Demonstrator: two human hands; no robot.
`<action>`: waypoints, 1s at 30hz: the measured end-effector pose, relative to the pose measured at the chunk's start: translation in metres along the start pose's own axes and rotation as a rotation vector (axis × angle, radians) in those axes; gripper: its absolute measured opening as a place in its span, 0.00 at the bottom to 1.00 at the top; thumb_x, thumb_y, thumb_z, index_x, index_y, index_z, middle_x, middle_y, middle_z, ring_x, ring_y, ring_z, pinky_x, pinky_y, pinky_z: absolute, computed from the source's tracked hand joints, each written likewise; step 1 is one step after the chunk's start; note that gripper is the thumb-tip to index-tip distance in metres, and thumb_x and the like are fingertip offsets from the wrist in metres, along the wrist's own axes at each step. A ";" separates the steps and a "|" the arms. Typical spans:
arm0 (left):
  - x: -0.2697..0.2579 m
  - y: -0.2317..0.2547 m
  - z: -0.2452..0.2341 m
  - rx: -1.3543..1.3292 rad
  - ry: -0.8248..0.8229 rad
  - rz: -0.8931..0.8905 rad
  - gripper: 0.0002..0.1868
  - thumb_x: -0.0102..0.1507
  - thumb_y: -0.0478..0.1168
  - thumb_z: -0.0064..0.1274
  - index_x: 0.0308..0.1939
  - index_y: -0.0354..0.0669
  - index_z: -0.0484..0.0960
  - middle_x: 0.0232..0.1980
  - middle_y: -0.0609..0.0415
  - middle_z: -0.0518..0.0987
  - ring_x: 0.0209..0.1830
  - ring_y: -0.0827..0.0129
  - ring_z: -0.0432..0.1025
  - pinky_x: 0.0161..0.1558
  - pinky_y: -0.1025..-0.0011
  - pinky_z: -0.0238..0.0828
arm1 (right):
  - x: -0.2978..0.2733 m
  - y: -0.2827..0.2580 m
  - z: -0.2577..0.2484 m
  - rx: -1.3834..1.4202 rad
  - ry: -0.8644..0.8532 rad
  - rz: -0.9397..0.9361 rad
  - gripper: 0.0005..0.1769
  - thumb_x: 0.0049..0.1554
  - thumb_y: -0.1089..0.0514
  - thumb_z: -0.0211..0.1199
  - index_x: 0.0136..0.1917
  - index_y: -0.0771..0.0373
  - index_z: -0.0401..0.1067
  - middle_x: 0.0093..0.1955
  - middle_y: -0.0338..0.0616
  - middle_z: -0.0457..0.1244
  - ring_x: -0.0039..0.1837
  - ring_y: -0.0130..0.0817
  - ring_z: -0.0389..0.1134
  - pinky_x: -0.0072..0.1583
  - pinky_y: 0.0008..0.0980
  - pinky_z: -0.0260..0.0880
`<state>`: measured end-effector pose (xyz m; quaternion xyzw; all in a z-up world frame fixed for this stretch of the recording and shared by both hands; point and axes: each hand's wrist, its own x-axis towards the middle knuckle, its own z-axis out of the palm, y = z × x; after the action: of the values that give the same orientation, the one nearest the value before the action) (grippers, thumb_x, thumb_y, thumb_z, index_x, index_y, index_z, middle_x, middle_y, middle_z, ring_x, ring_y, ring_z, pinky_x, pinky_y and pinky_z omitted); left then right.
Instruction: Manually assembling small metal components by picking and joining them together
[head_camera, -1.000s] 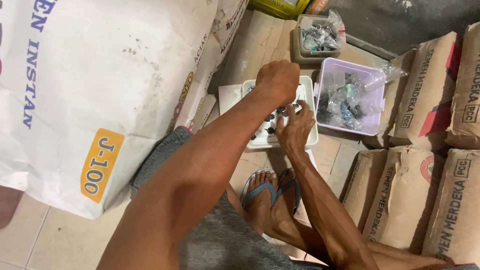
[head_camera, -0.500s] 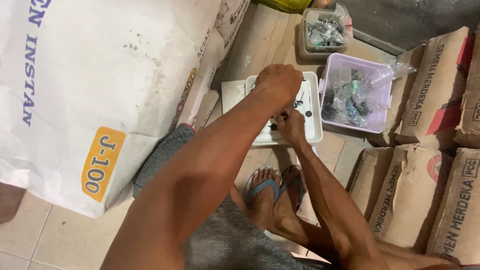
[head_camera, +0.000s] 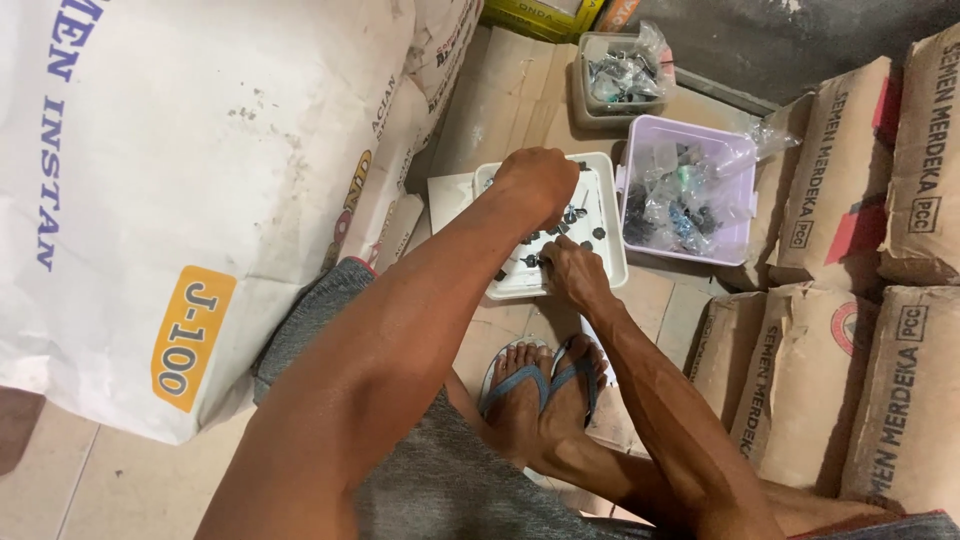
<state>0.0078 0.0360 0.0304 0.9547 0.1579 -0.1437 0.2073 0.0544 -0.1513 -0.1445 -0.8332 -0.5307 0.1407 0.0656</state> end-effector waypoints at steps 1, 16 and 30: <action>-0.001 0.001 -0.003 0.001 0.001 -0.001 0.07 0.54 0.24 0.62 0.29 0.40 0.89 0.27 0.45 0.82 0.30 0.50 0.82 0.32 0.56 0.82 | -0.002 -0.003 -0.007 0.001 0.001 -0.001 0.09 0.61 0.61 0.57 0.52 0.56 0.78 0.47 0.47 0.66 0.48 0.51 0.74 0.50 0.53 0.77; -0.003 -0.004 -0.005 0.015 -0.026 -0.003 0.06 0.56 0.27 0.62 0.35 0.40 0.89 0.33 0.45 0.85 0.37 0.52 0.83 0.36 0.56 0.82 | 0.004 0.004 -0.025 0.408 -0.115 0.123 0.07 0.60 0.59 0.61 0.50 0.60 0.77 0.45 0.52 0.68 0.51 0.58 0.73 0.52 0.60 0.73; 0.005 -0.006 -0.011 -1.035 0.056 -0.105 0.05 0.51 0.28 0.53 0.23 0.37 0.83 0.23 0.43 0.80 0.22 0.58 0.80 0.20 0.66 0.77 | 0.009 -0.041 -0.123 1.665 0.592 0.248 0.07 0.61 0.60 0.69 0.48 0.64 0.72 0.41 0.40 0.64 0.41 0.27 0.66 0.41 0.21 0.68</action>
<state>0.0123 0.0474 0.0362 0.7216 0.2616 -0.0313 0.6402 0.0596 -0.1201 -0.0186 -0.5693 -0.1238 0.2657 0.7681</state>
